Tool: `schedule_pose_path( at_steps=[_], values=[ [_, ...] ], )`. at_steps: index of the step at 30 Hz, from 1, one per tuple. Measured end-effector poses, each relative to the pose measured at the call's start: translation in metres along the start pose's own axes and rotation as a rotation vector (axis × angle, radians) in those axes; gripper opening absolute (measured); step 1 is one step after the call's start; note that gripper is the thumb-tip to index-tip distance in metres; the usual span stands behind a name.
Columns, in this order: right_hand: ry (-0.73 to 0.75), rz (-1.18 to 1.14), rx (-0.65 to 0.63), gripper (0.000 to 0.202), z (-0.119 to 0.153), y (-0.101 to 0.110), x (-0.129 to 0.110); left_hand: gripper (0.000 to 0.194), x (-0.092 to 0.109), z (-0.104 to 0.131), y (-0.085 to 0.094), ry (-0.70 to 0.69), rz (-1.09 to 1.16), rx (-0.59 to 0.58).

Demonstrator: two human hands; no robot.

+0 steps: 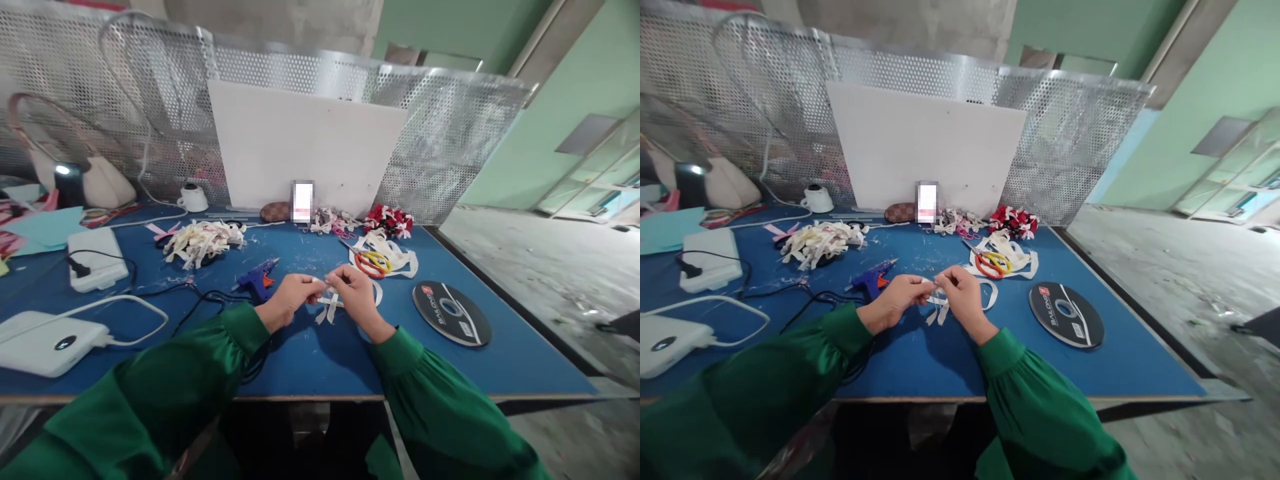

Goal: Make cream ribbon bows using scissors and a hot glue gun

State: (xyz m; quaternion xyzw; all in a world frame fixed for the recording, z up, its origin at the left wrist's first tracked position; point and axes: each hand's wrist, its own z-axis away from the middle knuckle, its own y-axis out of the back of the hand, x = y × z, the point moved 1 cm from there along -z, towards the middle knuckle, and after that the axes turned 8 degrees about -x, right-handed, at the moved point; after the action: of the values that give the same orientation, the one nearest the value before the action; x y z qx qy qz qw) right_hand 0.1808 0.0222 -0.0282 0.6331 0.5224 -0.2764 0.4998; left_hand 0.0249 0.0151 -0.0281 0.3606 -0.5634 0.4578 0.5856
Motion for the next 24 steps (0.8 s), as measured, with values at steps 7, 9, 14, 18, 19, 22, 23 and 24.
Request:
schedule_pose_path(
  at_steps=[7, 9, 14, 18, 19, 22, 23, 24],
  values=[
    [-0.013, 0.054, 0.055, 0.021, 0.005, -0.006, -0.002, 0.030, 0.005, 0.004, -0.004, -0.072, -0.094, -0.008],
    [0.071, 0.133, 0.043, 0.022, 0.008, -0.006, -0.008, 0.026, 0.006, 0.004, -0.001, -0.109, -0.137, 0.020],
    [0.199, 0.187, -0.042, 0.021, -0.004, -0.006, -0.023, 0.025, 0.015, 0.002, 0.009, -0.184, -0.202, 0.065],
    [0.007, -0.054, -0.072, 0.030, -0.033, -0.013, -0.026, 0.036, 0.028, 0.002, 0.017, -0.200, -0.145, 0.034],
    [-0.017, -0.092, -0.108, 0.033, -0.038, -0.016, -0.026, 0.038, 0.031, 0.002, 0.019, -0.200, -0.114, 0.028],
    [-0.078, -0.199, -0.182, 0.036, -0.044, -0.021, -0.025, 0.042, 0.033, 0.001, 0.022, -0.182, -0.068, 0.038],
    [-0.086, -0.229, -0.185, 0.033, -0.043, -0.020, -0.024, 0.042, 0.032, 0.001, 0.022, -0.167, -0.068, 0.045],
    [-0.086, -0.254, -0.177, 0.030, -0.041, -0.019, -0.023, 0.042, 0.031, 0.001, 0.022, -0.149, -0.065, 0.049]
  ],
)
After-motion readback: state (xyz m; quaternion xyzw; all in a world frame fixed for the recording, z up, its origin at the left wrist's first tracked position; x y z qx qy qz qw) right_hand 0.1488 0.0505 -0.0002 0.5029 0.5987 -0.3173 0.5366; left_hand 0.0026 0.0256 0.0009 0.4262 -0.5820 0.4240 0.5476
